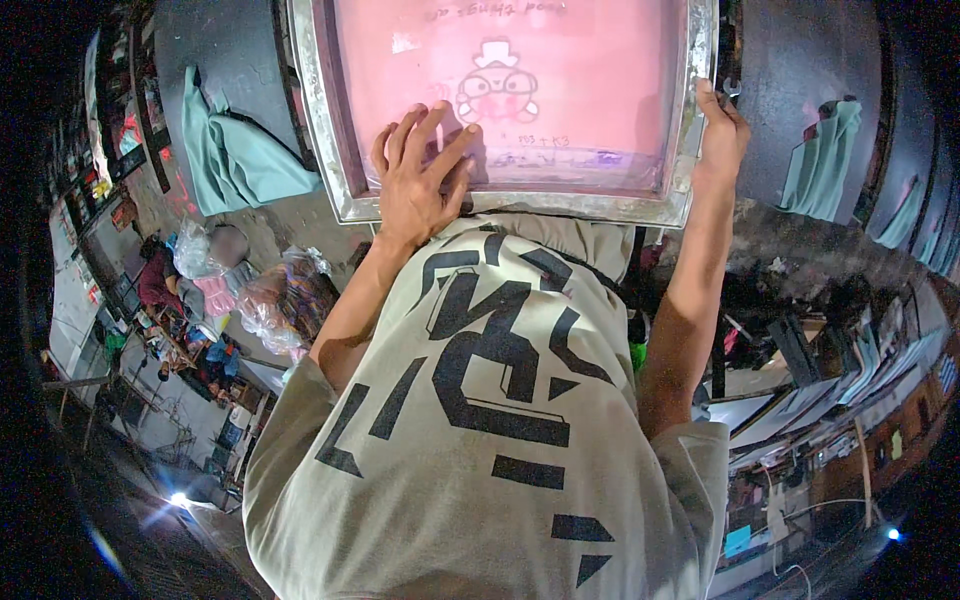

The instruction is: Preparing and setting up a screen for screen printing, including cleaning and positioning.

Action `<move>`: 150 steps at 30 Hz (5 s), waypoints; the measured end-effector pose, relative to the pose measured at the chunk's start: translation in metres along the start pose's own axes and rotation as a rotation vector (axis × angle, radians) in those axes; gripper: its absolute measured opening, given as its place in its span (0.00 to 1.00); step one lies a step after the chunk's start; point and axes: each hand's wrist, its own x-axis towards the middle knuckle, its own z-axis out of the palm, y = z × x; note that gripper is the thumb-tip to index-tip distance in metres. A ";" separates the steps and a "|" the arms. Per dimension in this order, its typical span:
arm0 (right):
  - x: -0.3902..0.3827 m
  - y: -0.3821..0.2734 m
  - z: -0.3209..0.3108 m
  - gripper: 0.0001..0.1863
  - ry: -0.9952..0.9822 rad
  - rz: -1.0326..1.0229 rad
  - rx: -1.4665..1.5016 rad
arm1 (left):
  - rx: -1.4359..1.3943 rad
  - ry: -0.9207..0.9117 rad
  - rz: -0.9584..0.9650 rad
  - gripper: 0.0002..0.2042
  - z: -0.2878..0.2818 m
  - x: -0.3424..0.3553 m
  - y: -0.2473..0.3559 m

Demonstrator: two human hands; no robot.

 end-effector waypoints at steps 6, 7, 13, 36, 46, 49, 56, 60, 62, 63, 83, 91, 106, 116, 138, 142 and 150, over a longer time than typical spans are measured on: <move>0.006 0.005 -0.003 0.17 -0.078 0.026 0.101 | -0.009 -0.008 -0.001 0.20 0.000 0.000 -0.001; 0.007 0.005 -0.004 0.18 -0.075 0.029 0.097 | -0.008 -0.008 0.001 0.20 0.000 0.000 -0.001; 0.012 0.011 -0.007 0.21 -0.059 0.011 0.053 | -0.016 -0.003 0.006 0.21 0.001 0.000 -0.002; -0.001 0.004 0.008 0.16 0.026 -0.173 -0.056 | -0.050 0.072 0.005 0.21 0.004 0.000 -0.002; 0.002 0.002 0.005 0.23 -0.013 -0.086 -0.087 | -0.043 0.101 0.031 0.21 0.002 -0.002 -0.001; 0.002 0.001 0.004 0.24 -0.023 -0.061 -0.064 | -0.040 0.090 0.021 0.20 0.002 -0.003 -0.001; -0.006 -0.005 0.009 0.16 0.036 -0.112 -0.025 | -0.019 0.075 0.027 0.20 0.000 -0.002 -0.001; -0.004 -0.004 0.009 0.16 0.008 -0.100 0.028 | -0.020 0.063 0.029 0.20 -0.001 0.000 0.001; -0.002 -0.001 0.007 0.16 0.015 -0.108 -0.022 | 0.001 0.037 0.019 0.20 0.000 0.001 0.002; -0.001 0.000 0.007 0.16 0.027 -0.120 -0.051 | 0.012 0.025 0.010 0.20 0.001 0.001 0.002; 0.002 0.006 0.008 0.12 -0.018 -0.178 -0.013 | 0.030 0.067 0.017 0.20 0.006 -0.002 0.000; 0.006 0.009 0.003 0.15 -0.032 -0.196 -0.047 | 0.028 0.072 -0.013 0.19 0.004 -0.002 0.002; -0.004 0.004 0.006 0.26 0.042 -0.523 -0.557 | -0.061 0.060 -0.012 0.22 0.005 -0.002 -0.003; -0.011 0.001 0.015 0.32 0.097 -0.609 -0.617 | -0.077 0.049 -0.005 0.22 -0.007 0.003 0.001; 0.052 -0.184 0.201 0.18 -0.271 -0.864 -0.463 | -0.060 0.613 -0.163 0.14 -0.066 0.322 -0.177; 0.065 -0.263 0.344 0.17 -0.509 -1.053 -0.718 | -0.147 0.693 -0.416 0.18 -0.088 0.433 -0.223; 0.112 -0.326 0.550 0.09 -0.500 -1.555 -1.041 | -0.454 0.436 -0.580 0.14 -0.096 0.479 -0.250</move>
